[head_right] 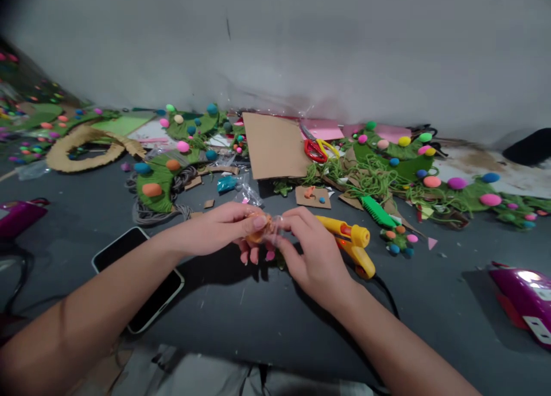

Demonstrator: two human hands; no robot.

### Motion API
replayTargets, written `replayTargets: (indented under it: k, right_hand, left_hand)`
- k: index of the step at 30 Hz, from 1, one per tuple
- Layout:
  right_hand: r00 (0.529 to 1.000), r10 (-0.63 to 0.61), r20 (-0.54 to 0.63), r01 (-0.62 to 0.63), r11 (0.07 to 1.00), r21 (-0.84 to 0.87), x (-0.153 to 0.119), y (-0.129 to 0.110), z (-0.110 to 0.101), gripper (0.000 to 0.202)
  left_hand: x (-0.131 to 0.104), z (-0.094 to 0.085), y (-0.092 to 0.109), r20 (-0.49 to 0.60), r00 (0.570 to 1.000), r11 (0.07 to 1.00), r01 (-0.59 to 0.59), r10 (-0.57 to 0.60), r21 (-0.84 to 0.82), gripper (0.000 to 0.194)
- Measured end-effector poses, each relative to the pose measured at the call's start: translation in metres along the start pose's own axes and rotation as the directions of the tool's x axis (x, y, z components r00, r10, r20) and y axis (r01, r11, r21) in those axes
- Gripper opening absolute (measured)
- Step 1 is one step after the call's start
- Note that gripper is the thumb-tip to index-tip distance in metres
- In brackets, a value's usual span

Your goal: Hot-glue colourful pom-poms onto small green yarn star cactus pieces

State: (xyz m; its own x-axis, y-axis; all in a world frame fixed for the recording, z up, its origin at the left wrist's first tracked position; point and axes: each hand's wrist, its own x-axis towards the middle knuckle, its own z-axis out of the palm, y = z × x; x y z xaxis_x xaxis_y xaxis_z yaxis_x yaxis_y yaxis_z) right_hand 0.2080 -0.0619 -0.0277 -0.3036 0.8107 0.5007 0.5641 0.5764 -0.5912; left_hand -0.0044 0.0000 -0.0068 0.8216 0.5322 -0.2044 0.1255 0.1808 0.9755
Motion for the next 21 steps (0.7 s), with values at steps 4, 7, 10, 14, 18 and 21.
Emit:
replayTargets:
  k: [4,7,10,14,18,21]
  right_hand:
    - [0.999,0.036,0.024,-0.034,0.997,-0.068,0.002,0.001,0.001,0.005]
    - [0.998,0.058,-0.004,-0.058,0.995,-0.083,0.002,0.001,-0.004,0.009]
    - [0.993,0.053,-0.102,-0.059,0.997,-0.058,0.000,0.001,-0.014,0.019]
    - [0.995,-0.002,-0.101,-0.004,0.998,-0.065,-0.002,0.000,-0.024,0.014]
    - [0.988,-0.143,0.060,0.145,0.989,-0.028,-0.006,-0.004,-0.023,0.025]
    - [0.948,-0.219,0.230,0.226,0.974,-0.004,-0.012,-0.013,-0.019,0.046]
  left_hand:
    - [-0.003,-0.002,0.005,-0.063,0.998,0.998,-0.006,0.010,0.061,0.047]
    - [-0.009,-0.008,0.013,-0.153,0.988,0.992,0.026,-0.007,0.122,0.047]
    - [-0.015,-0.019,0.021,-0.343,0.938,0.976,0.030,0.047,0.215,0.047]
    - [-0.021,-0.033,0.027,-0.486,0.868,0.979,-0.004,0.104,0.202,0.045]
    - [-0.025,-0.041,0.028,-0.563,0.820,0.974,0.026,0.107,0.224,0.043]
    - [-0.027,-0.043,0.028,-0.587,0.803,0.974,0.034,0.107,0.224,0.042]
